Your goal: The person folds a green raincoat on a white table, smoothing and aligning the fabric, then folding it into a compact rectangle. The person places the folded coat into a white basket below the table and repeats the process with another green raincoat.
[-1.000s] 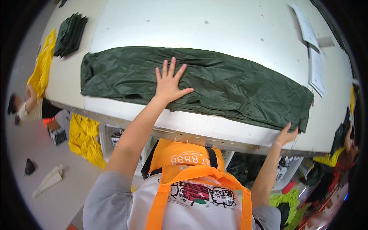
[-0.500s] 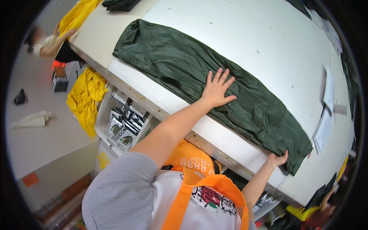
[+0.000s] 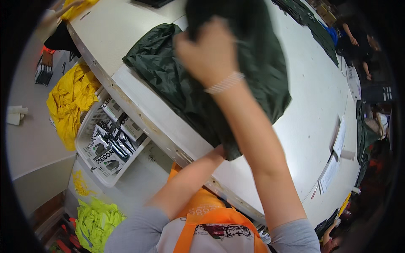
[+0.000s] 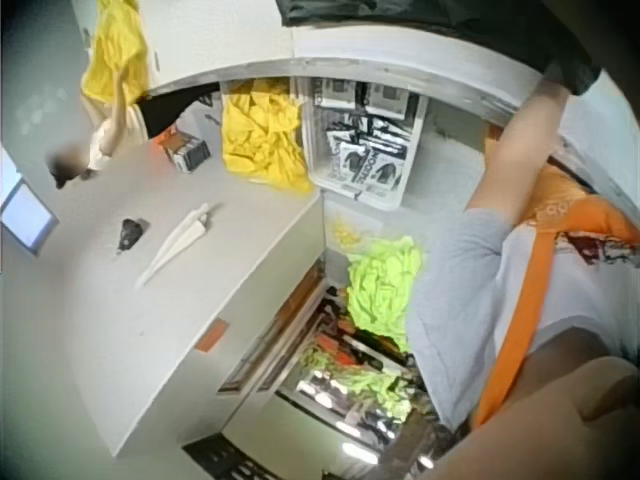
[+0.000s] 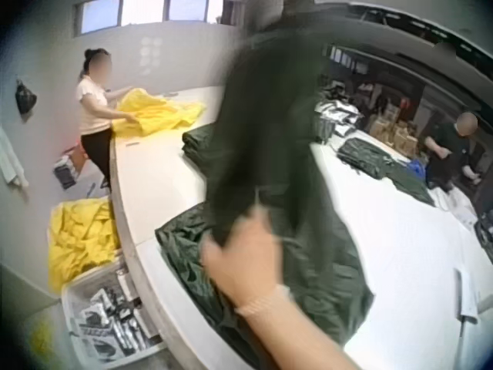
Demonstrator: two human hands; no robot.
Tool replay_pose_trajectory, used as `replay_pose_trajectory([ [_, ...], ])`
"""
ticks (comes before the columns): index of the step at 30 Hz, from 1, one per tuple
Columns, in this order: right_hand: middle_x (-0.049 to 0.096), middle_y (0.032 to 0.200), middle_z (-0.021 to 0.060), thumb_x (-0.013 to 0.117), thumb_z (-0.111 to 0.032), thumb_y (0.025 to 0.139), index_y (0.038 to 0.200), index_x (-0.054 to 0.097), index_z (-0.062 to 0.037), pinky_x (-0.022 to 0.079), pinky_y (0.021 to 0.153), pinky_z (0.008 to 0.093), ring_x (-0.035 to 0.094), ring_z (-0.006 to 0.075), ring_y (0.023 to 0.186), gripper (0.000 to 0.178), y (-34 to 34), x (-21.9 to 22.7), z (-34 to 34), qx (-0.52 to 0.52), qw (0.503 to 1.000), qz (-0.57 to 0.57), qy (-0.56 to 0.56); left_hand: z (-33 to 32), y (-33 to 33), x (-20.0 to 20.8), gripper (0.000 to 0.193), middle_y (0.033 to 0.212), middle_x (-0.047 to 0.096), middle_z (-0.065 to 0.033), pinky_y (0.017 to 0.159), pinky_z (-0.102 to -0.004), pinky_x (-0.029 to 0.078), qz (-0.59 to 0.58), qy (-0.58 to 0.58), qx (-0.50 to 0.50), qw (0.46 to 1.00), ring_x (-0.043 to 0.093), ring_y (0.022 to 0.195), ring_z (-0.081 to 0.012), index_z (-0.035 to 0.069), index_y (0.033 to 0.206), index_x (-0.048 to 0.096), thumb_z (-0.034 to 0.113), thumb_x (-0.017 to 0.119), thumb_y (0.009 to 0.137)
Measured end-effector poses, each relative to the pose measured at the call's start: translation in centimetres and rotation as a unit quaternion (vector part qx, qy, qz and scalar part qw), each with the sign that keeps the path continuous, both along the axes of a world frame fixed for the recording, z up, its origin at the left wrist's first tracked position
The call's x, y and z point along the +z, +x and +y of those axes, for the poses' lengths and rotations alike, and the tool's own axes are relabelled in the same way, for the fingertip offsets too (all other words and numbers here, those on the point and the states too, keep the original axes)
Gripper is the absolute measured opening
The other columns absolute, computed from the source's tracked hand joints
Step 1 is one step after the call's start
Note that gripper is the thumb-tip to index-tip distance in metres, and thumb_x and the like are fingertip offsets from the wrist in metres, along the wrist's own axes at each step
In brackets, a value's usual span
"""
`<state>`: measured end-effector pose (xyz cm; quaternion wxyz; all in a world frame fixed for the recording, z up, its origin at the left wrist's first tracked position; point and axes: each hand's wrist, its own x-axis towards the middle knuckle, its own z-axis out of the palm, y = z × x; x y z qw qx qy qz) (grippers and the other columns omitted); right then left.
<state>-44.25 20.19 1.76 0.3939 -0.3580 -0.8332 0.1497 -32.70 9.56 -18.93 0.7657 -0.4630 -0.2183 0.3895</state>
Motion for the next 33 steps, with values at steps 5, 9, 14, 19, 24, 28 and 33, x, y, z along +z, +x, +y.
replay_pose_trajectory([
  [5, 0.016, 0.148, 0.0312, 0.064, -0.059, 0.074, 0.148, 0.020, -0.0150, 0.043, 0.097, 0.0418, 0.055, 0.0443, 0.110, 0.097, -9.7, -17.0, 2.2, 0.113, 0.923, -0.246, -0.274, -1.0, -0.5, -1.5, 0.044, 0.142, 0.036, -0.0085, 0.109, -0.0334, 0.026, 0.014, 0.039, -0.006, 0.999, 0.035, 0.130, -0.0173, 0.011, 0.140, 0.032, 0.031, 0.034, 0.101],
  [9, 0.058, 0.121, 0.0230, 0.063, -0.041, 0.083, 0.122, 0.058, -0.0036, 0.047, 0.092, 0.0371, 0.060, 0.0375, 0.105, 0.054, -6.7, -14.6, 4.9, 0.221, 0.934, -0.059, -0.273, -1.8, -1.1, -2.3, 0.044, 0.141, 0.037, -0.0095, 0.109, -0.0343, 0.027, -0.006, 0.019, 0.027, 0.999, 0.036, 0.129, -0.0188, 0.010, 0.139, 0.033, 0.031, 0.035, 0.100],
  [14, 0.067, 0.103, 0.0107, 0.057, -0.014, 0.092, 0.118, 0.060, -0.0024, 0.049, 0.086, 0.0288, 0.063, 0.0170, 0.096, 0.029, 12.6, -8.8, 9.3, 0.049, 0.967, 0.015, -0.250, -2.0, -1.3, -2.5, 0.044, 0.141, 0.038, -0.0108, 0.108, -0.0353, 0.028, -0.064, -0.030, 0.066, 0.995, 0.037, 0.128, -0.0208, 0.009, 0.138, 0.034, 0.030, 0.037, 0.099],
  [19, 0.056, 0.077, -0.0001, 0.053, -0.038, 0.094, 0.089, 0.060, 0.0013, 0.040, 0.065, 0.0246, 0.045, 0.0102, 0.072, 0.041, 26.0, -16.7, 4.8, 0.003, 0.917, -0.028, -0.399, -1.8, 0.7, -3.3, 0.044, 0.140, 0.039, -0.0120, 0.108, -0.0364, 0.029, -0.788, -0.300, 0.023, 0.537, 0.038, 0.127, -0.0227, 0.008, 0.137, 0.036, 0.029, 0.039, 0.099],
  [24, 0.048, 0.056, 0.0061, 0.063, -0.041, 0.087, 0.066, 0.050, 0.0027, 0.037, 0.053, 0.0306, 0.041, 0.0157, 0.053, 0.050, 25.8, -17.7, 3.0, -0.160, 0.943, -0.022, -0.292, -1.5, 2.9, -4.2, 0.044, 0.140, 0.040, -0.0133, 0.107, -0.0375, 0.030, -0.885, -0.276, 0.008, 0.374, 0.039, 0.127, -0.0246, 0.007, 0.136, 0.037, 0.028, 0.040, 0.098],
  [28, 0.056, 0.064, 0.0201, 0.063, -0.047, 0.084, 0.065, 0.050, 0.0032, 0.041, 0.057, 0.0409, 0.050, 0.0356, 0.058, 0.055, 27.4, -17.7, 1.8, -0.165, 0.953, -0.111, -0.230, -7.2, -1.0, 0.0, 0.045, 0.134, 0.045, -0.0164, 0.103, -0.0401, 0.034, -0.863, -0.425, 0.120, 0.245, 0.043, 0.122, -0.0304, 0.005, 0.131, 0.043, 0.031, 0.046, 0.095],
  [33, 0.057, 0.069, 0.0209, 0.061, -0.048, 0.085, 0.066, 0.052, 0.0032, 0.045, 0.063, 0.0426, 0.054, 0.0361, 0.067, 0.055, 28.9, -18.1, -0.2, -0.202, 0.943, -0.164, -0.206, -10.5, -0.8, 1.6, 0.061, 0.121, 0.054, -0.0195, 0.095, -0.0425, 0.042, -0.825, -0.517, 0.101, 0.204, 0.050, 0.111, -0.0385, 0.003, 0.120, 0.054, 0.050, 0.059, 0.082],
])
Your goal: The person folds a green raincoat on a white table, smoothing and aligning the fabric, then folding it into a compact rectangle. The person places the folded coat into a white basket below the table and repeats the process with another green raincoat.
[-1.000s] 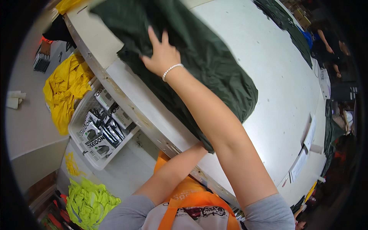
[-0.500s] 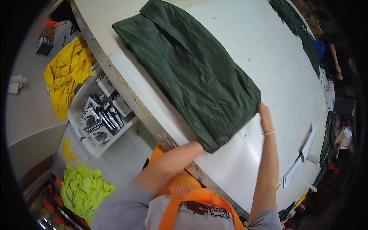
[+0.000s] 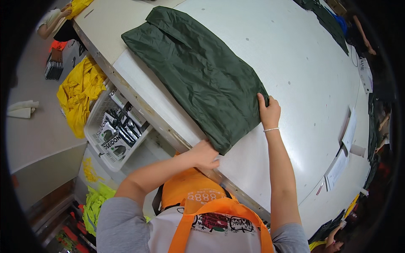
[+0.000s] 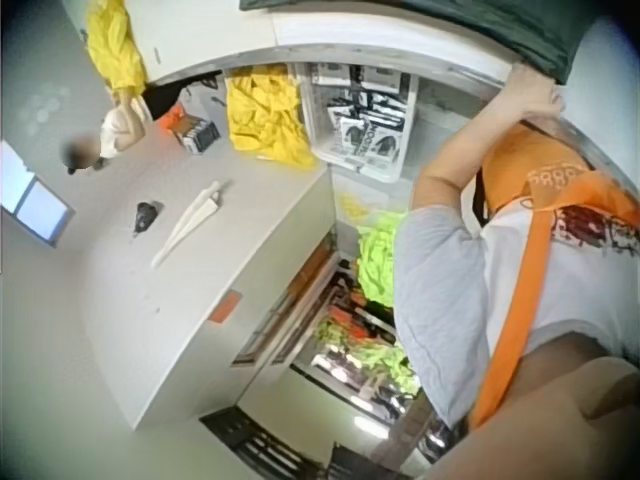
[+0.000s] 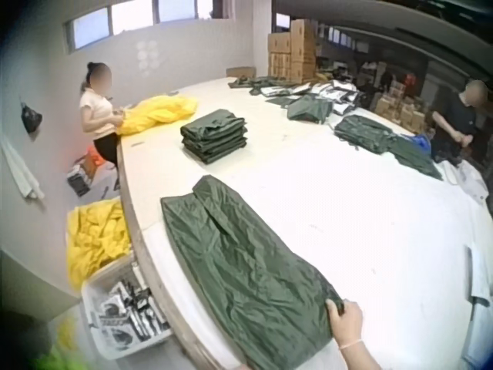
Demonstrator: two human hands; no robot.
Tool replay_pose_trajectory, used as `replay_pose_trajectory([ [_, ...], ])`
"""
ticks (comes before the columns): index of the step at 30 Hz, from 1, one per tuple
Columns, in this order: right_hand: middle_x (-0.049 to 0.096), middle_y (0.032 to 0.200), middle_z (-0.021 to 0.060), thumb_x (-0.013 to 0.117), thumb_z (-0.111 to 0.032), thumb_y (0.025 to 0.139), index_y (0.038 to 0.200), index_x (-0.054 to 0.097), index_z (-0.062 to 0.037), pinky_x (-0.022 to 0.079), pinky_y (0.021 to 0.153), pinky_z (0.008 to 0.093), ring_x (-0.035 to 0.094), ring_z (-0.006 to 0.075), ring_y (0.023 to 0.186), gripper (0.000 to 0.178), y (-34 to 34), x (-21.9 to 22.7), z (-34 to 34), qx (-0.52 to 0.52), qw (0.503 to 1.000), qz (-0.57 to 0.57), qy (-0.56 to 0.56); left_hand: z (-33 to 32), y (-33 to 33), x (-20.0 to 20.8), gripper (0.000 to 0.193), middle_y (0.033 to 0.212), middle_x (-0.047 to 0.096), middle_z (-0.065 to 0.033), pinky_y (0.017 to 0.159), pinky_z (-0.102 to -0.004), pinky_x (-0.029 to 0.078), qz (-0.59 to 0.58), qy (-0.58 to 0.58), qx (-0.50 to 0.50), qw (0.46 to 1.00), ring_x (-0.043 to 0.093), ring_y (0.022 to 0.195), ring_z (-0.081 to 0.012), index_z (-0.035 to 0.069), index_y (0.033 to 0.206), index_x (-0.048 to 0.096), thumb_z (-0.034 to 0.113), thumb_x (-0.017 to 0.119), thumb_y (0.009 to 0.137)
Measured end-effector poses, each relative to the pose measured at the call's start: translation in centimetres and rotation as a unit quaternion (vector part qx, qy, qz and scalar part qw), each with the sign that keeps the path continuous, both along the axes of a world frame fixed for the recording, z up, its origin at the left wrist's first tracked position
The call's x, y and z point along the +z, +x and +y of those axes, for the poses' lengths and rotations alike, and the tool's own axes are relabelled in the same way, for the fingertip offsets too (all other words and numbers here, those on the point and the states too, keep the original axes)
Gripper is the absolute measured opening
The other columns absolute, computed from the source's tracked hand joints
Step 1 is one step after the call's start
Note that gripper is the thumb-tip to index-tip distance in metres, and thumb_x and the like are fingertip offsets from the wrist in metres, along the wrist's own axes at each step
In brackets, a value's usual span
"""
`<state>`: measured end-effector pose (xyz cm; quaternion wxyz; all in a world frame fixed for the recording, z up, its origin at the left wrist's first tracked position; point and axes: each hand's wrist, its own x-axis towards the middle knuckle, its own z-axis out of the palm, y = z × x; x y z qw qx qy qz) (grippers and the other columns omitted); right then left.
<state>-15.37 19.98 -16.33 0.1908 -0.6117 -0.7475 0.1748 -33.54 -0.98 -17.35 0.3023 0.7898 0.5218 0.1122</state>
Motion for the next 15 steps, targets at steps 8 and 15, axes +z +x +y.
replay_pose_trajectory([
  [8, 0.037, 0.143, 0.0149, 0.064, -0.029, 0.085, 0.137, 0.042, -0.0117, 0.026, 0.107, 0.0508, 0.032, 0.0361, 0.133, 0.059, -3.4, 5.0, -3.2, 0.162, 0.968, -0.038, 0.187, -1.3, 3.1, -3.2, 0.078, 0.141, 0.038, -0.0188, 0.107, -0.0435, 0.029, -0.028, -0.014, 0.093, 0.995, 0.035, 0.129, -0.0385, 0.008, 0.136, 0.042, 0.060, 0.058, 0.080],
  [15, 0.021, 0.153, 0.0103, 0.049, -0.045, 0.090, 0.145, 0.033, -0.0195, 0.014, 0.112, 0.0509, 0.018, 0.0336, 0.140, 0.062, -9.3, -1.6, -2.8, 0.246, 0.953, -0.149, 0.092, 0.3, 3.7, -3.0, 0.060, 0.120, 0.054, -0.0228, 0.097, -0.0463, 0.036, -0.098, 0.046, 0.060, 0.992, 0.047, 0.112, -0.0429, 0.002, 0.117, 0.056, 0.051, 0.058, 0.083],
])
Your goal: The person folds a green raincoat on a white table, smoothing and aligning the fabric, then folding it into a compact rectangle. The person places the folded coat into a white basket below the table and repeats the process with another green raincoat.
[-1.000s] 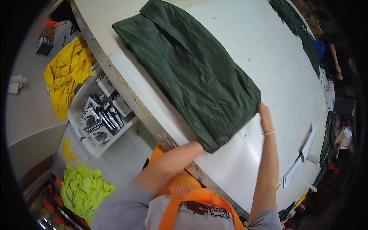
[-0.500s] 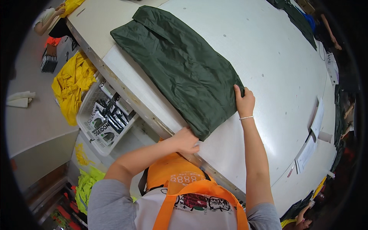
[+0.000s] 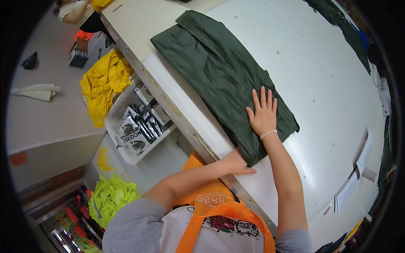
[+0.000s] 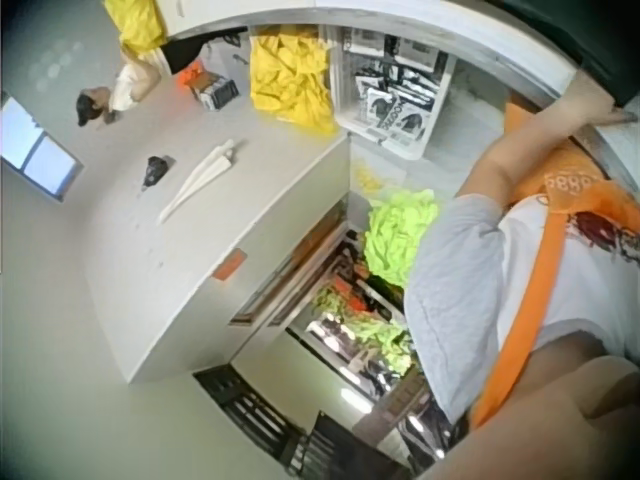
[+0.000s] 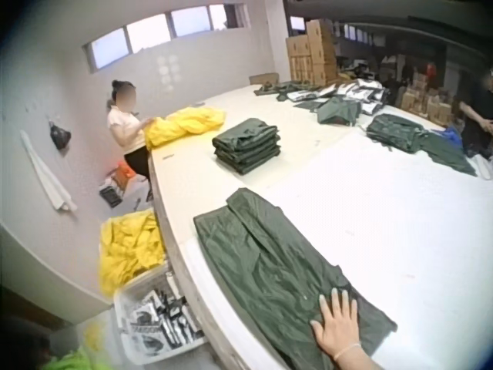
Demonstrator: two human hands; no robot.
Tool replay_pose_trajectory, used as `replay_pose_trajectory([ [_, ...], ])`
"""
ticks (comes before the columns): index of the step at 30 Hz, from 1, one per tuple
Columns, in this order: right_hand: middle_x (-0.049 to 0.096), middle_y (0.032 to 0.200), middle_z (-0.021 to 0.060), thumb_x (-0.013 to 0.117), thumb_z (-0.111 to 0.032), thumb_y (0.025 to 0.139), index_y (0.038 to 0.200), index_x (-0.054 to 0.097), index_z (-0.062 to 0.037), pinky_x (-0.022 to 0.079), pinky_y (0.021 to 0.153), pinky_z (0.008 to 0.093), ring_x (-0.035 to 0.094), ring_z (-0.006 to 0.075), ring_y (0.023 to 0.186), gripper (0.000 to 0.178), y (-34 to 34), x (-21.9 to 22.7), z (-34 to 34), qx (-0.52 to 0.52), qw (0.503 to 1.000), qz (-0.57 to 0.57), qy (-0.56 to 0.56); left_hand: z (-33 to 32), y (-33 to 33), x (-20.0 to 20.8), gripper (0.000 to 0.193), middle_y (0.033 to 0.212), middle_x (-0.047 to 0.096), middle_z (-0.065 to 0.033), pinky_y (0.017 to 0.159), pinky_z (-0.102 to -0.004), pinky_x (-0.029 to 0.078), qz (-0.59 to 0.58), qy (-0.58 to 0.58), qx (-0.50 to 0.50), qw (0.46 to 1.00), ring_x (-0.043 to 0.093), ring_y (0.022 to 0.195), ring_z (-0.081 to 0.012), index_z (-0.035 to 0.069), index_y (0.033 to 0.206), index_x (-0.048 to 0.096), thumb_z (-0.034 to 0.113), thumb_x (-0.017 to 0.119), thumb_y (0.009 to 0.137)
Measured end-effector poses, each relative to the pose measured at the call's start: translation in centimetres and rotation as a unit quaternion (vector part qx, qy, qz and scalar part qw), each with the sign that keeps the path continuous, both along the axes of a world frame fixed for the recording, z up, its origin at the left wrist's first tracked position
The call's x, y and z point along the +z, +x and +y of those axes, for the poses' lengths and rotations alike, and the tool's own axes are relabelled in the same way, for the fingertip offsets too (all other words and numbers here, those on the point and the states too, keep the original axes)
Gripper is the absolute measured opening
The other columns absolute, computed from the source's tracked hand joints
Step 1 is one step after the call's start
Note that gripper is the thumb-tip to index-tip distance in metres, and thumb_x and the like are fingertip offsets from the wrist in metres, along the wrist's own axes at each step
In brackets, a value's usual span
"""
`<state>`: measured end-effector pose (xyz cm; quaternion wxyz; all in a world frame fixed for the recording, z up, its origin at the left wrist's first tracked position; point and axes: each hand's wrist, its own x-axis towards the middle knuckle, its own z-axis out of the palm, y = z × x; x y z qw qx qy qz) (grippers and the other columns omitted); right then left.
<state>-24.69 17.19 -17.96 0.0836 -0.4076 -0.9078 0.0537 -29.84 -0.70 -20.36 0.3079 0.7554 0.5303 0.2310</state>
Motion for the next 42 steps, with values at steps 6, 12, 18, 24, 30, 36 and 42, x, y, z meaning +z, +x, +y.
replay_pose_trajectory([
  [6, 0.025, 0.151, 0.0131, 0.060, -0.038, 0.085, 0.141, 0.039, -0.0174, 0.015, 0.112, 0.0503, 0.019, 0.0347, 0.139, 0.064, -0.6, 3.0, -0.1, 0.001, 0.998, -0.043, -0.046, 1.1, -13.5, 5.2, 0.023, 0.078, 0.062, -0.0069, 0.071, -0.0365, 0.048, -0.080, 0.130, 0.020, 0.988, 0.059, 0.076, -0.0248, 0.010, 0.079, 0.068, 0.033, 0.069, 0.080],
  [12, 0.057, 0.095, 0.0121, 0.069, -0.024, 0.077, 0.089, 0.060, -0.0010, 0.040, 0.078, 0.0388, 0.053, 0.0300, 0.092, 0.028, -11.0, 5.6, 3.4, -0.034, 0.989, 0.113, -0.087, 18.9, -39.3, 9.3, 0.030, 0.078, 0.065, -0.0139, 0.067, -0.0403, 0.047, 0.063, 0.155, 0.415, 0.894, 0.062, 0.077, -0.0325, 0.004, 0.081, 0.068, 0.033, 0.061, 0.085],
  [18, 0.061, 0.092, 0.0195, 0.068, -0.025, 0.080, 0.092, 0.063, 0.0023, 0.050, 0.072, 0.0425, 0.061, 0.0372, 0.081, 0.030, -21.3, 4.7, 6.4, -0.060, 0.966, 0.147, -0.203, 29.7, -49.3, 4.3, 0.060, 0.101, 0.066, -0.0185, 0.082, -0.0372, 0.049, 0.140, -0.049, 0.366, 0.919, 0.063, 0.092, -0.0306, -0.001, 0.107, 0.064, 0.049, 0.071, 0.075],
  [24, 0.059, 0.087, 0.0135, 0.065, -0.006, 0.078, 0.090, 0.063, -0.0033, 0.047, 0.070, 0.0385, 0.058, 0.0315, 0.079, 0.012, -26.9, 4.2, 7.5, 0.066, 0.949, 0.255, -0.172, 31.3, -50.0, 3.5, 0.055, 0.107, 0.062, -0.0166, 0.086, -0.0387, 0.047, 0.134, -0.031, 0.365, 0.921, 0.060, 0.099, -0.0305, 0.002, 0.108, 0.059, 0.038, 0.077, 0.071],
  [30, 0.057, 0.109, 0.0085, 0.068, -0.009, 0.076, 0.120, 0.058, -0.0073, 0.042, 0.085, 0.0374, 0.055, 0.0275, 0.100, 0.045, -25.4, 5.6, 6.8, 0.069, 0.972, 0.196, -0.107, 27.7, -44.1, 6.7, 0.052, 0.144, 0.039, -0.0037, 0.110, -0.0498, 0.022, 0.190, 0.172, 0.072, 0.964, 0.033, 0.134, -0.0276, 0.020, 0.133, 0.048, 0.041, 0.058, 0.086],
  [36, 0.030, 0.148, 0.0166, 0.069, -0.021, 0.080, 0.136, 0.046, -0.0115, 0.019, 0.110, 0.0523, 0.024, 0.0365, 0.138, 0.061, -15.9, 6.5, 4.2, -0.153, 0.988, 0.012, -0.030, 26.3, -44.0, 4.9, 0.066, 0.153, 0.024, -0.0053, 0.112, -0.0538, 0.012, 0.177, 0.127, 0.117, 0.969, 0.019, 0.141, -0.0286, 0.021, 0.145, 0.032, 0.049, 0.051, 0.088],
  [42, 0.020, 0.152, 0.0162, 0.064, -0.039, 0.082, 0.143, 0.036, -0.0186, 0.013, 0.111, 0.0551, 0.016, 0.0366, 0.141, 0.070, -5.3, 3.5, -0.8, -0.261, 0.960, -0.036, -0.091, 25.4, -40.5, 2.3, 0.082, 0.151, 0.026, -0.0099, 0.106, -0.0581, 0.022, 0.194, 0.107, 0.114, 0.969, 0.023, 0.138, -0.0349, 0.017, 0.145, 0.030, 0.045, 0.067, 0.077],
])
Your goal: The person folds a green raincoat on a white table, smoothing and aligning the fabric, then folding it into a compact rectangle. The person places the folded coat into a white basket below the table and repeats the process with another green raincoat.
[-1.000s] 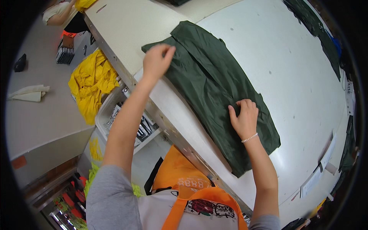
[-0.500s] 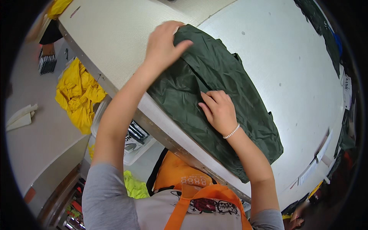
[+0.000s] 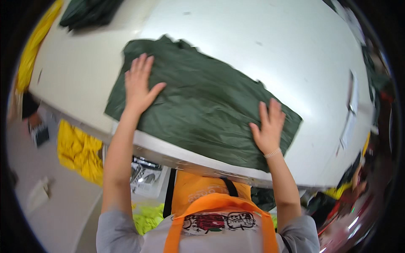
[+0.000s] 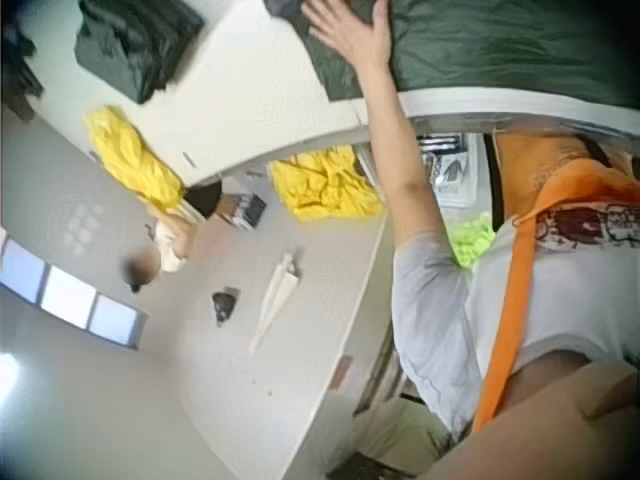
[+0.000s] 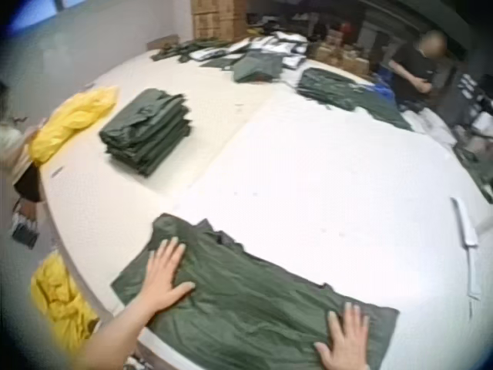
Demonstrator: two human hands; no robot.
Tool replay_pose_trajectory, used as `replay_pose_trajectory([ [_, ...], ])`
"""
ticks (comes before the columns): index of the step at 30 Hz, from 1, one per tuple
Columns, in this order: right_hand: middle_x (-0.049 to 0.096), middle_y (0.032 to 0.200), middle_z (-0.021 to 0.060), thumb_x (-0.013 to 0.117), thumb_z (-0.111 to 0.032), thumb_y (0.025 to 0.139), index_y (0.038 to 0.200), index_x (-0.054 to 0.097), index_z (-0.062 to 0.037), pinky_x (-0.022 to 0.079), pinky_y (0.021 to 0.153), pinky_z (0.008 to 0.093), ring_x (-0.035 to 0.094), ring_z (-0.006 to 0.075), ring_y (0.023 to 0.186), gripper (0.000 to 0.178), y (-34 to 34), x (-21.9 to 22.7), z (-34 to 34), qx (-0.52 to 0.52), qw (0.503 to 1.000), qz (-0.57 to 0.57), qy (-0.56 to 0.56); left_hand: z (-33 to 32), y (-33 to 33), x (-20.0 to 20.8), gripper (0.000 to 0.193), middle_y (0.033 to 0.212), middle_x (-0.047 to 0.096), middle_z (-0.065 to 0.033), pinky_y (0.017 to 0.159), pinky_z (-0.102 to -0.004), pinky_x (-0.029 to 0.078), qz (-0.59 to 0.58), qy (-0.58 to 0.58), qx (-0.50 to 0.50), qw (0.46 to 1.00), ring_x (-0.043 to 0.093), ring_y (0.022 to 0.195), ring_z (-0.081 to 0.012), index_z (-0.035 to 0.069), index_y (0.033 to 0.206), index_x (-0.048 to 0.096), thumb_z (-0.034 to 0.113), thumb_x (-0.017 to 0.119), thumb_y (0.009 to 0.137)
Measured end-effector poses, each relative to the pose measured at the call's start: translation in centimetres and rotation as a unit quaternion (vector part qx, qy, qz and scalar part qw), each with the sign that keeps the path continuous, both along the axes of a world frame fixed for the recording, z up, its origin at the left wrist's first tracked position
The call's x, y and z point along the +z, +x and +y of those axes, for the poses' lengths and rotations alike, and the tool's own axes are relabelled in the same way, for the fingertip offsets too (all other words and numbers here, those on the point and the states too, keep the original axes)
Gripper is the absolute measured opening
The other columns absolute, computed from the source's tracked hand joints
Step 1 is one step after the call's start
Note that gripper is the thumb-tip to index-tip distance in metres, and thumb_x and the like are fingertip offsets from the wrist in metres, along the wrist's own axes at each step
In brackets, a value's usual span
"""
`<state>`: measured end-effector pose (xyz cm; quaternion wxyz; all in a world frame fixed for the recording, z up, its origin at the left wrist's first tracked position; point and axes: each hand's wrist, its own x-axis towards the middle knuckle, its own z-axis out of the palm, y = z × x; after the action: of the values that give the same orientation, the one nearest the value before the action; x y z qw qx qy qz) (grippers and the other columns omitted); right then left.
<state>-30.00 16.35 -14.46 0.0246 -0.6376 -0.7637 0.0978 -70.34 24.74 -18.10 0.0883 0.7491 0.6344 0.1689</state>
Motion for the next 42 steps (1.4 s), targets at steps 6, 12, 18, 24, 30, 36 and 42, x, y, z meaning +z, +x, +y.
replay_pose_trajectory([
  [6, 0.020, 0.153, 0.0109, 0.059, -0.040, 0.087, 0.143, 0.036, -0.0226, 0.012, 0.113, 0.0494, 0.017, 0.0292, 0.141, 0.064, 9.9, -0.2, -1.6, 0.026, 0.997, 0.065, -0.025, -4.9, 8.9, -1.1, 0.077, 0.154, 0.020, -0.0081, 0.109, -0.0589, 0.012, -0.034, -0.036, 0.026, 0.998, 0.015, 0.142, -0.0329, 0.014, 0.147, 0.025, 0.042, 0.060, 0.084],
  [12, 0.060, 0.119, 0.0130, 0.063, -0.007, 0.082, 0.120, 0.057, -0.0043, 0.043, 0.097, 0.0372, 0.055, 0.0307, 0.112, 0.039, 24.3, 1.4, -5.6, -0.058, 0.959, 0.262, 0.096, -9.8, 19.5, -0.9, 0.079, 0.154, 0.020, -0.0104, 0.109, -0.0591, 0.012, -0.022, -0.049, 0.024, 0.998, 0.014, 0.142, -0.0347, 0.011, 0.147, 0.024, 0.043, 0.059, 0.084],
  [18, 0.055, 0.123, 0.0183, 0.053, -0.003, 0.087, 0.122, 0.053, -0.0001, 0.038, 0.101, 0.0366, 0.050, 0.0314, 0.117, 0.036, 54.1, -4.3, -7.7, -0.371, 0.891, 0.046, 0.258, -11.9, 26.1, -1.0, 0.073, 0.154, 0.019, -0.0116, 0.110, -0.0564, 0.011, -0.024, -0.052, 0.014, 0.998, 0.014, 0.142, -0.0340, 0.009, 0.147, 0.021, 0.042, 0.050, 0.089],
  [24, 0.045, 0.134, 0.0257, 0.044, -0.013, 0.090, 0.130, 0.042, 0.0063, 0.032, 0.108, 0.0403, 0.041, 0.0370, 0.127, 0.044, 78.3, -11.9, -13.5, -0.458, 0.874, -0.115, 0.111, -12.1, 27.0, -1.3, 0.061, 0.152, 0.023, -0.0148, 0.112, -0.0462, 0.014, -0.034, -0.031, -0.005, 0.999, 0.020, 0.140, -0.0342, 0.007, 0.146, 0.024, 0.038, 0.033, 0.095],
  [30, 0.066, 0.098, 0.0235, 0.047, -0.014, 0.087, 0.104, 0.064, 0.0032, 0.051, 0.079, 0.0435, 0.064, 0.0387, 0.090, 0.029, 82.0, -12.8, -13.8, -0.382, 0.894, -0.213, 0.099, -11.9, 26.5, -0.6, 0.063, 0.149, 0.028, -0.0179, 0.113, -0.0418, 0.020, 0.033, -0.057, 0.022, 0.998, 0.025, 0.138, -0.0348, 0.006, 0.144, 0.029, 0.017, 0.051, 0.086],
  [36, 0.061, 0.069, 0.0077, 0.052, -0.018, 0.090, 0.103, 0.063, 0.0024, 0.048, 0.053, 0.0303, 0.056, 0.0171, 0.056, 0.027, 78.2, -11.4, -14.6, -0.464, 0.864, 0.117, 0.157, -12.6, 27.9, 1.7, 0.060, 0.140, 0.039, -0.0149, 0.107, -0.0481, 0.025, 0.064, 0.068, -0.017, 0.995, 0.037, 0.128, -0.0347, 0.006, 0.136, 0.039, 0.024, 0.062, 0.084],
  [42, 0.036, 0.053, -0.0068, 0.045, -0.028, 0.099, 0.103, 0.063, -0.0069, 0.024, 0.038, 0.0202, 0.032, 0.0025, 0.043, 0.029, 48.6, -0.2, -11.0, -0.330, 0.876, 0.345, 0.065, -13.6, 28.6, 3.1, 0.032, 0.092, 0.058, -0.0024, 0.085, -0.0362, 0.032, 0.050, 0.086, -0.099, 0.990, 0.053, 0.091, -0.0210, 0.011, 0.098, 0.061, 0.025, 0.074, 0.072],
])
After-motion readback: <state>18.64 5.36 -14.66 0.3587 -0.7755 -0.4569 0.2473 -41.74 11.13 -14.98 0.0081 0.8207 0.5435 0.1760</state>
